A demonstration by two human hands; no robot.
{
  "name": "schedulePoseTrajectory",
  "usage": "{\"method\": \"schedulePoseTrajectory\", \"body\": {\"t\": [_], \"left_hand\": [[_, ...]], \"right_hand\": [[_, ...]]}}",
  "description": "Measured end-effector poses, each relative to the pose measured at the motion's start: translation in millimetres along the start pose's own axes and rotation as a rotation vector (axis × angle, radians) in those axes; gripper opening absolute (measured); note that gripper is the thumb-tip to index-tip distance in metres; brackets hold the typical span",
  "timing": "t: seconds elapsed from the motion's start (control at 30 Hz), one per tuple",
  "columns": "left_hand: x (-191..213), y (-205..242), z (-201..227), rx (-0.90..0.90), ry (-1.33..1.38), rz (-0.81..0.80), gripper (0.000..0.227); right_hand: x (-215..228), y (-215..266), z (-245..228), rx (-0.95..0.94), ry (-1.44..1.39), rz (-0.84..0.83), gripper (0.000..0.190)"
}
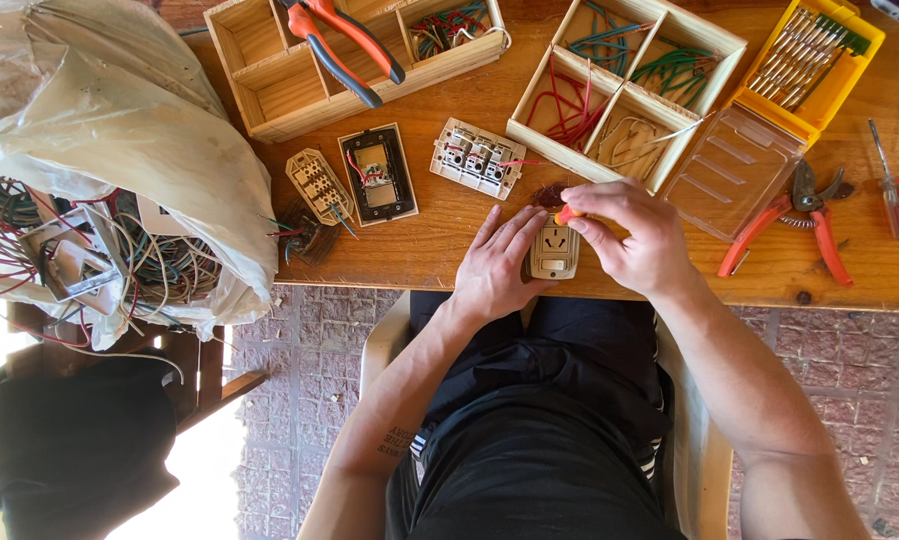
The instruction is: The person uses a screwdriver to tighten screws on a white electrical outlet and then inserts a green wire into one of the terminals. The outlet is placed on a wooden workbench with various tools and wires nearby.
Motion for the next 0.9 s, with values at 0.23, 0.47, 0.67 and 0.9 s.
{"method": "schedulePoseTrajectory", "body": {"t": [0.23, 0.47, 0.67, 0.9], "left_hand": [[-1.3, 1.1, -0.3, -0.004, -0.016, 0.011, 0.105], [1.0, 0.8, 0.6, -0.003, -0.023, 0.018, 0.104], [-0.7, 1.8, 0.8, -0.01, -0.03, 0.026, 0.104], [-1.7, 2.6, -0.8, -0.009, -0.024, 0.041, 0.104]], "right_hand": [[-4.5, 1.0, 2.8, 0.042, -0.025, -0.046, 0.015], [-2.8, -3.4, -3.0, -0.009, -0.144, 0.001, 0.025], [-4.9, 1.7, 12.5, 0.008, -0.124, -0.022, 0.018], [-3.9, -8.5, -6.4, 0.005, -0.12, -0.006, 0.011]]}}
Point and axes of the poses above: each hand's wrist, its own y-axis away from the middle knuckle, its own x-axis out of the back of the hand, z = x × y, the point moved 8 cm from there along -y, towards the middle knuckle, and after that the axes turned 13 degrees about -x, right-handed, at the moved point
